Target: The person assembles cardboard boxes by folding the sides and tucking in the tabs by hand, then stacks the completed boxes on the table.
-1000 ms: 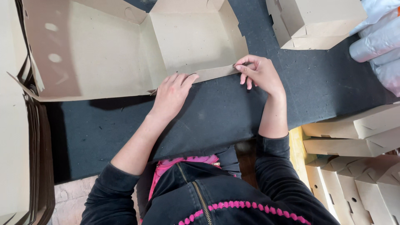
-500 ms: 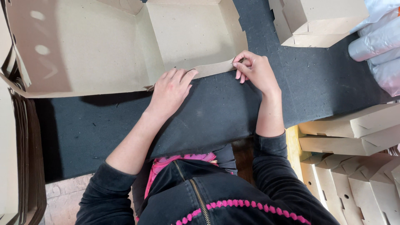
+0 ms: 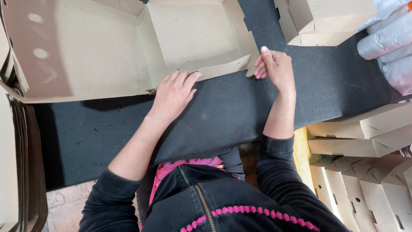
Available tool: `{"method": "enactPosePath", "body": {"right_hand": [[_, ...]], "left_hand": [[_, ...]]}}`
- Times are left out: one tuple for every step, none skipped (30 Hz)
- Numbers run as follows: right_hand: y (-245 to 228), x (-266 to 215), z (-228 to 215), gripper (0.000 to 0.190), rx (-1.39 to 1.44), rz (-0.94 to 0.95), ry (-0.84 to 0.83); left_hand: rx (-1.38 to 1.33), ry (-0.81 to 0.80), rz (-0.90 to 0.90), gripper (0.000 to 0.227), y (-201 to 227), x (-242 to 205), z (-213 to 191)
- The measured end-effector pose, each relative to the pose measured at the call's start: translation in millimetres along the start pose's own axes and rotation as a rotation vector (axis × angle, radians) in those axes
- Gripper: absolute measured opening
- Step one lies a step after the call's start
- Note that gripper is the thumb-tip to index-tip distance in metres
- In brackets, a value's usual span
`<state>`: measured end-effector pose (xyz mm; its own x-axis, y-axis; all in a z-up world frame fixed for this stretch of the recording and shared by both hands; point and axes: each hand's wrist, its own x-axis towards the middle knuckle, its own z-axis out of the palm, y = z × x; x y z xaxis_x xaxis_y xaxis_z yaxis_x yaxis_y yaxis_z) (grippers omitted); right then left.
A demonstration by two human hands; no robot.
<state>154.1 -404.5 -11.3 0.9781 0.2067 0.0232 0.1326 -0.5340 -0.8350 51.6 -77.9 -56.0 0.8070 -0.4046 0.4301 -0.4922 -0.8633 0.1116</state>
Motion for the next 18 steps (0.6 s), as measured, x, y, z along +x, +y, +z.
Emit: {"method": "enactPosePath", "body": {"right_hand": [[2,1,1,0.054,-0.018,0.013,0.034],[6,1,-1,0.054,-0.017,0.012,0.035],[9,4,0,0.044,-0.069,0.000,0.100],[11,8,1,0.035,-0.120,-0.011,0.165],[11,8,3,0.035,-0.099,-0.022,0.160],[10,8,6,0.029,-0.123,-0.076,0.212],[10,9,7,0.030,-0.144,-0.129,0.271],[6,10,11,0.030,-0.122,-0.140,0.273],[2,8,12,0.031,-0.136,-0.144,0.274],[0,6,14,0.035,-0.151,-0.148,0.275],[-4,4,16,0.035,-0.144,-0.149,0.275],[-7,2,17,0.038,-0.138,-0.155,0.263],[-10,0,16,0.043,-0.136,-0.161,0.257],[-11,4,16,0.043,-0.132,-0.161,0.263],[-11,5,15,0.045,-0.087,-0.096,0.295],[-11,5,13,0.047,-0.039,-0.030,0.325],[-10,6,14,0.047,-0.037,-0.024,0.337],[-10,6,14,0.047,-0.036,-0.005,0.324]], "left_hand": [[0.003,-0.004,-0.013,0.039,1,0,-2],[0.005,-0.003,-0.012,0.039,3,0,1],[-0.109,0.007,-0.011,0.031,2,-1,2],[-0.223,0.017,-0.011,0.022,2,-1,2],[-0.200,0.012,-0.014,0.022,9,2,-16],[-0.378,0.111,-0.010,0.014,17,6,-33],[-0.554,0.212,0.002,0.022,25,12,-49],[-0.530,0.207,0.006,0.022,20,19,-56],[-0.562,0.168,0.016,0.022,18,25,-60],[-0.594,0.128,0.025,0.023,17,31,-64],[-0.589,0.124,0.025,0.023,11,43,-70],[-0.486,0.090,0.050,0.019,5,55,-76],[-0.386,0.059,0.082,0.016,-1,70,-81],[-0.382,0.058,0.088,0.016,-15,86,-74],[-0.339,0.074,0.086,0.018,-28,103,-67],[-0.296,0.091,0.084,0.020,-41,121,-59],[-0.299,0.087,0.097,0.020,-58,136,-48],[-0.267,0.089,0.061,0.016,-75,153,-36]]}}
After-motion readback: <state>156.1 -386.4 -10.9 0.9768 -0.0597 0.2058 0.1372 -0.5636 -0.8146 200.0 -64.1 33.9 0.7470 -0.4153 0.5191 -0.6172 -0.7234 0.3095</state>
